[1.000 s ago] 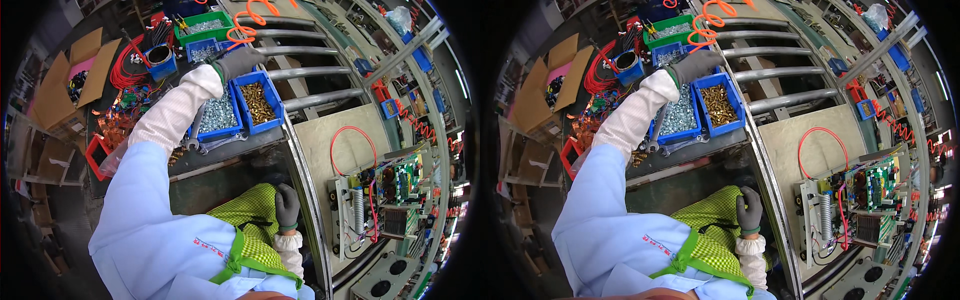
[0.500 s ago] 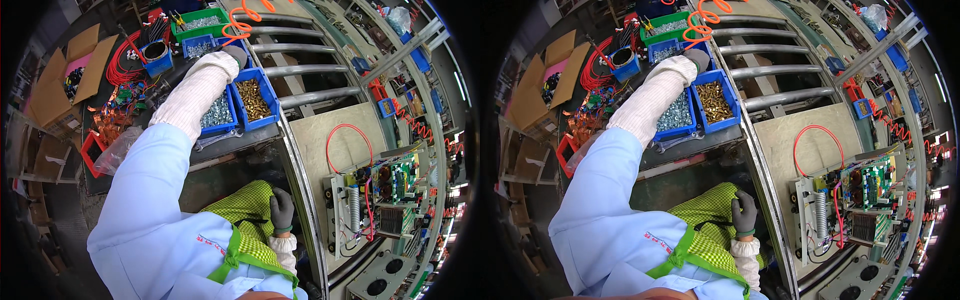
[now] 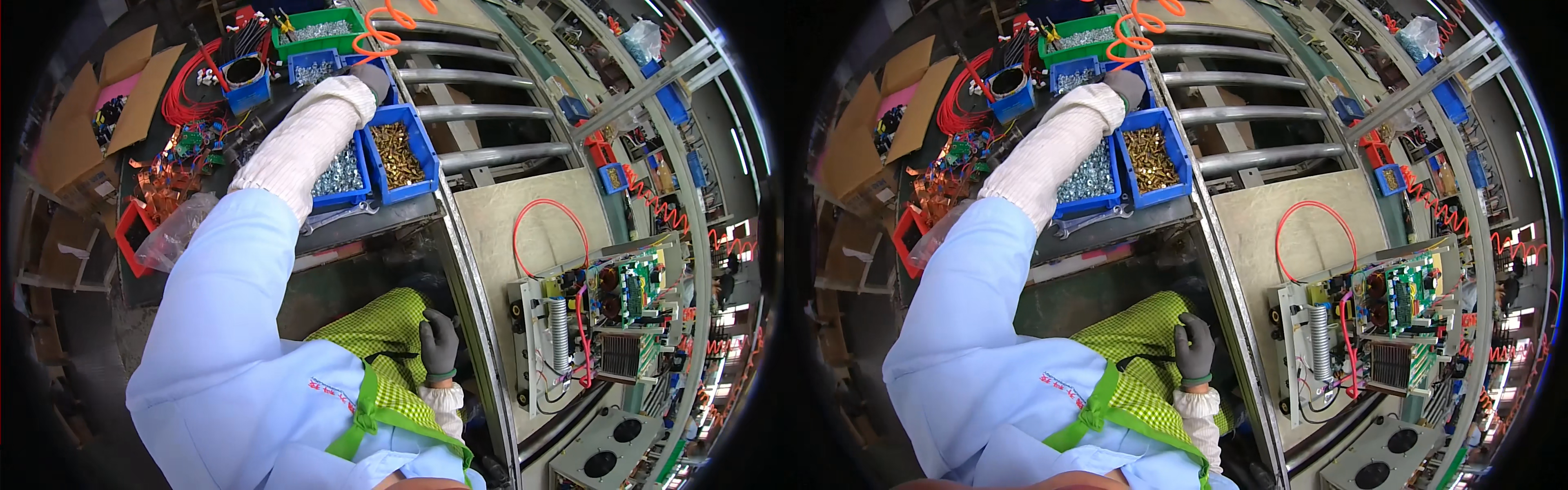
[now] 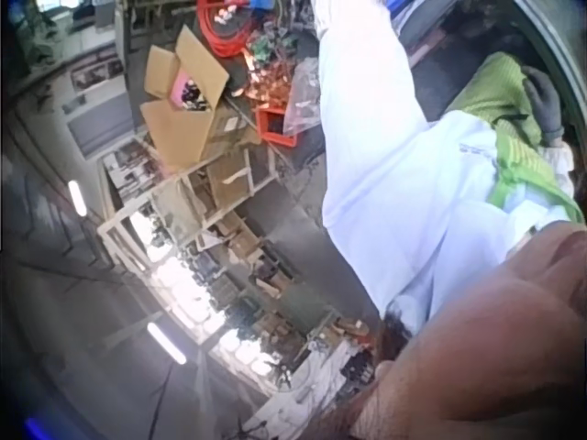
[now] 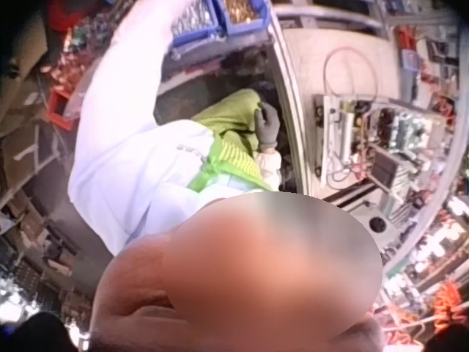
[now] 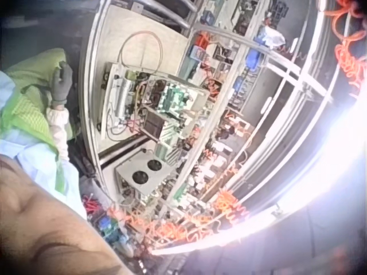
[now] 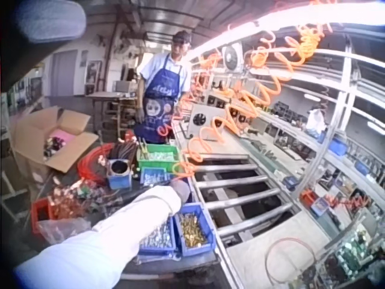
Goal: The person assembles an electronic device on a workbench, using a power drill to fasten components and a wrench to tighten nuts. They handle various wires, circuit boards, and small hardware parts, organizing them into bins and attaching them to the device.
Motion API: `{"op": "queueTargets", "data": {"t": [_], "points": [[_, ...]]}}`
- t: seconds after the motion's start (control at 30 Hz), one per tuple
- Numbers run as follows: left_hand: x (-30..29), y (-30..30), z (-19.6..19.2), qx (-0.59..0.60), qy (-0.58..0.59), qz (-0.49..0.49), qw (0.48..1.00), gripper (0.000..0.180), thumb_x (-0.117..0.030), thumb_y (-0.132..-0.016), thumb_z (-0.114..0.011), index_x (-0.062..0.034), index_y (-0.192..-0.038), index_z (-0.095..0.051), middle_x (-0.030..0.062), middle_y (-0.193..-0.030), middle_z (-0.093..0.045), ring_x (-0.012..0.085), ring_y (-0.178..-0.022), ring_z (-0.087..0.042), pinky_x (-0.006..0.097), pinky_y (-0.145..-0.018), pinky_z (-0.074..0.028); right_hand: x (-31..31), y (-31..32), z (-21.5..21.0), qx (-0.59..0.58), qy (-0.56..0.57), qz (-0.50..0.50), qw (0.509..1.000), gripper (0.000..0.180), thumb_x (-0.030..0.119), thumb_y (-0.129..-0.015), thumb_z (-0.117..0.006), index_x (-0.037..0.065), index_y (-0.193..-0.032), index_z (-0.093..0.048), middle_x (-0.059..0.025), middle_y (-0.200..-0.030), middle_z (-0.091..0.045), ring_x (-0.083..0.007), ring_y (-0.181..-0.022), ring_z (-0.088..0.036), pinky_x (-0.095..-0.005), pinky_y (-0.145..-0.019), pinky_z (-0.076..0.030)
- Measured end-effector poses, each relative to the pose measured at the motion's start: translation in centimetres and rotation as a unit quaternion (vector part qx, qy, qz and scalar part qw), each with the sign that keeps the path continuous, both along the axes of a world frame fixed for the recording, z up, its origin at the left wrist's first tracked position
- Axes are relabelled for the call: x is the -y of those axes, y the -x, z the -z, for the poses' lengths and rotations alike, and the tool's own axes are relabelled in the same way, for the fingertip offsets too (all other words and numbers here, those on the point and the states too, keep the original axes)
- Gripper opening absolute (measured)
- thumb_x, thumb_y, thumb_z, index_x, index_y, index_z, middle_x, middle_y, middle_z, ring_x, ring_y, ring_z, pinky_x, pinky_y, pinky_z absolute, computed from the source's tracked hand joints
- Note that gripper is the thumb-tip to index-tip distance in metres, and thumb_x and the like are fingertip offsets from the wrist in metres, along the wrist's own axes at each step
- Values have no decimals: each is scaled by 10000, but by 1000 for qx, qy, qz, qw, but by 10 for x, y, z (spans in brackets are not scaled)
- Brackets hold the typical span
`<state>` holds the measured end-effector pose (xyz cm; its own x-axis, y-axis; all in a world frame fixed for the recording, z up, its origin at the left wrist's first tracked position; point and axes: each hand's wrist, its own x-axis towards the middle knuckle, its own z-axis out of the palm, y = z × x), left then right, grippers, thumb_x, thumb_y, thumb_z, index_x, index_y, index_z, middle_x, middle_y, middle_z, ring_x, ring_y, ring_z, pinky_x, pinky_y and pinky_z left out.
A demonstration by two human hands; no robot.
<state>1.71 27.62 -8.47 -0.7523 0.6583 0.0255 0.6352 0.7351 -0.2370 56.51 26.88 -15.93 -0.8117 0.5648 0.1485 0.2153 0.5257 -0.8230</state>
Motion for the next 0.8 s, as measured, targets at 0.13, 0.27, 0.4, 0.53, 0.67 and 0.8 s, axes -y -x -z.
{"op": "queueTargets", "data": {"t": [0.13,0.27,0.4,0.53,0.67,0.8], "points": [[12,-17,-19,17,-72,-10,997,218,-127,-864,-569,-59,-972,-746,144,-979,-725,317,-915,-707,462,-743,-564,-1,-9,8,1,-17,-10,1000,225,68,-860,-631,-2,-1073,-648,-164,-1045,-658,-293,-950,-638,-363,-830,-507],[22,-32,-29,27,-146,14,989,265,-239,-902,-560,-106,-1100,-675,111,-1016,-710,317,-929,-694,478,-787,-549,3,-11,12,8,6,-20,1000,220,76,-877,-616,-16,-1075,-646,-160,-1044,-661,-287,-967,-635,-362,-861,-494],[78,-49,-58,185,-520,112,826,312,-372,-974,-499,-73,-958,-585,71,-823,-630,218,-769,-635,404,-662,-503,3,-6,9,10,41,-33,999,221,102,-901,-604,-17,-1084,-637,-150,-1045,-666,-266,-963,-637,-342,-872,-481],[216,-70,-102,500,-676,38,540,183,-243,-946,-585,-86,-890,-510,-27,-731,-458,86,-655,-512,232,-496,-412,5,5,9,16,52,-55,997,232,99,-911,-589,-30,-1099,-629,-139,-1055,-651,-242,-968,-618,-335,-885,-471],[326,-70,-84,415,-777,-37,472,132,-173,-953,-568,-53,-1008,-568,-40,-754,-497,59,-671,-513,175,-479,-383,16,16,10,12,95,-98,991,230,69,-907,-592,-39,-1107,-629,-134,-1066,-646,-224,-987,-610,-326,-888,-473],[366,-122,-75,420,-793,-195,396,243,-202,-982,-521,-24,-1132,-591,-54,-723,-477,40,-611,-454,168,-463,-322,25,20,13,8,66,-131,989,222,92,-896,-619,-21,-1087,-638,-146,-1052,-660,-247,-973,-634,-341,-850,-494]]}}
